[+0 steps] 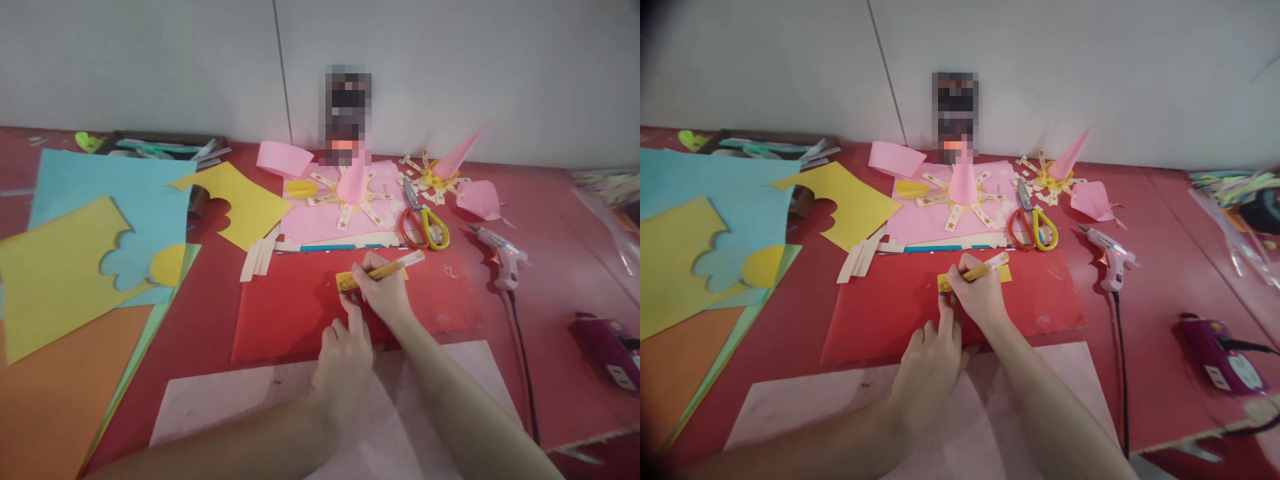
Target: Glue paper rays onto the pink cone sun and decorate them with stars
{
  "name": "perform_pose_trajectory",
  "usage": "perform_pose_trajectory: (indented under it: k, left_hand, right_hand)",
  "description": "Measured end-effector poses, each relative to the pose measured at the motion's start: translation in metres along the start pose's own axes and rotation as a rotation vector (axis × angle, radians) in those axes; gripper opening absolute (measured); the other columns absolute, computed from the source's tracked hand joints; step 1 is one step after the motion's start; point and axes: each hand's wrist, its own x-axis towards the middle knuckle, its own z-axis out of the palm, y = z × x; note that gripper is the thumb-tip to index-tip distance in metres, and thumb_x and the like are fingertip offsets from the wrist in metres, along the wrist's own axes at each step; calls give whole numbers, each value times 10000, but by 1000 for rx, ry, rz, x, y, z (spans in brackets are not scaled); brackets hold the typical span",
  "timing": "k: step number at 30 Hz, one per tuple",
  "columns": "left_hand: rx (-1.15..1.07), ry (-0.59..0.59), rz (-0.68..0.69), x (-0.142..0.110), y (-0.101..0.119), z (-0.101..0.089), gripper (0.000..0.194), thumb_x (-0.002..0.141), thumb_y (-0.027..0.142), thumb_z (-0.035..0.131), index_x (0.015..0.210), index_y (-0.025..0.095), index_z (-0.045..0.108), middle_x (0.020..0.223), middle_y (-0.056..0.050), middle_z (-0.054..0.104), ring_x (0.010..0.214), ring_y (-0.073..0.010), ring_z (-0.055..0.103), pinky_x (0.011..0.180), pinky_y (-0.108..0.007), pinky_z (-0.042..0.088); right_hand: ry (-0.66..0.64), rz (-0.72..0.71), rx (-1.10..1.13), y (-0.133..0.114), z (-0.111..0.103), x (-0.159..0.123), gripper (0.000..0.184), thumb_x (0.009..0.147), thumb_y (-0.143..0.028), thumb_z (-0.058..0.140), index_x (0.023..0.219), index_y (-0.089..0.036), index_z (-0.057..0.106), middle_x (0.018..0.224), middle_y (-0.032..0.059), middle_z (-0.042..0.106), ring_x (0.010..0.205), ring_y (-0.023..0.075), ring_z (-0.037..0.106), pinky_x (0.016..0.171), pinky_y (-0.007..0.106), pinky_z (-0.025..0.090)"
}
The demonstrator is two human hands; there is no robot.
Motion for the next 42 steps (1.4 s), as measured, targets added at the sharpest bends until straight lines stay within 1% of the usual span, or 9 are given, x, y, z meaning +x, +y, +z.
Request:
perform_pose_trajectory:
  k: [4,11,14,18,22,28,32,37,42]
  left_hand:
    - [6,1,3,0,0,0,343,773,209,556,1071,57,633,1149,-213,584,534,-120,524,478,-267,447]
    - [24,29,2,0,-1,0,375,752,197,569,1094,53,626,1139,-212,596,522,-124,531,478,-272,460]
    - [15,28,1,1,-1,0,367,770,206,554,1097,55,624,1136,-211,597,529,-128,535,478,-274,461]
    - [6,23,2,1,-1,0,354,776,205,546,1090,64,628,1131,-208,599,521,-124,530,473,-272,456]
    - [1,33,2,1,0,0,373,746,190,572,1083,41,628,1127,-220,597,523,-129,531,472,-276,456]
    - [-10,39,-5,0,1,2,382,759,198,556,1095,29,619,1129,-227,592,520,-129,523,469,-279,452]
    - [-29,30,-1,0,1,2,384,758,190,566,1096,14,614,1136,-246,579,527,-135,526,470,-287,452]
    - [-67,27,-3,0,0,0,387,806,225,528,1105,-8,601,1116,-265,576,532,-148,530,467,-297,448]
    - [-62,4,12,0,-1,0,373,780,182,547,1105,7,604,1135,-265,567,534,-139,530,474,-290,450]
  right_hand:
    - [50,-18,-23,1,0,1,312,762,-280,503,522,-217,314,424,-86,325,407,73,339,432,214,301]
    - [15,-37,-30,1,1,1,319,778,-296,495,523,-216,321,426,-81,334,413,75,349,440,216,301]
    - [27,-34,-29,1,0,0,317,779,-297,499,527,-216,325,426,-83,342,403,74,362,435,215,306]
    - [-4,-20,5,0,0,1,320,784,-310,498,531,-218,324,419,-86,345,385,73,381,422,213,313]
    - [25,-31,-9,0,1,1,310,777,-287,503,527,-215,334,409,-87,352,389,72,377,425,209,313]
    - [96,-11,26,-2,0,0,326,773,-293,509,513,-217,328,365,-95,344,355,67,346,423,208,327]
    - [45,3,13,-2,0,-1,314,766,-296,509,519,-218,332,367,-93,356,363,73,370,421,209,323]
    - [85,-6,-2,-1,1,0,308,747,-279,506,517,-219,310,397,-94,327,371,68,343,421,211,305]
    - [57,-20,-7,1,1,1,306,744,-280,502,518,-217,306,412,-89,315,402,71,328,432,213,285]
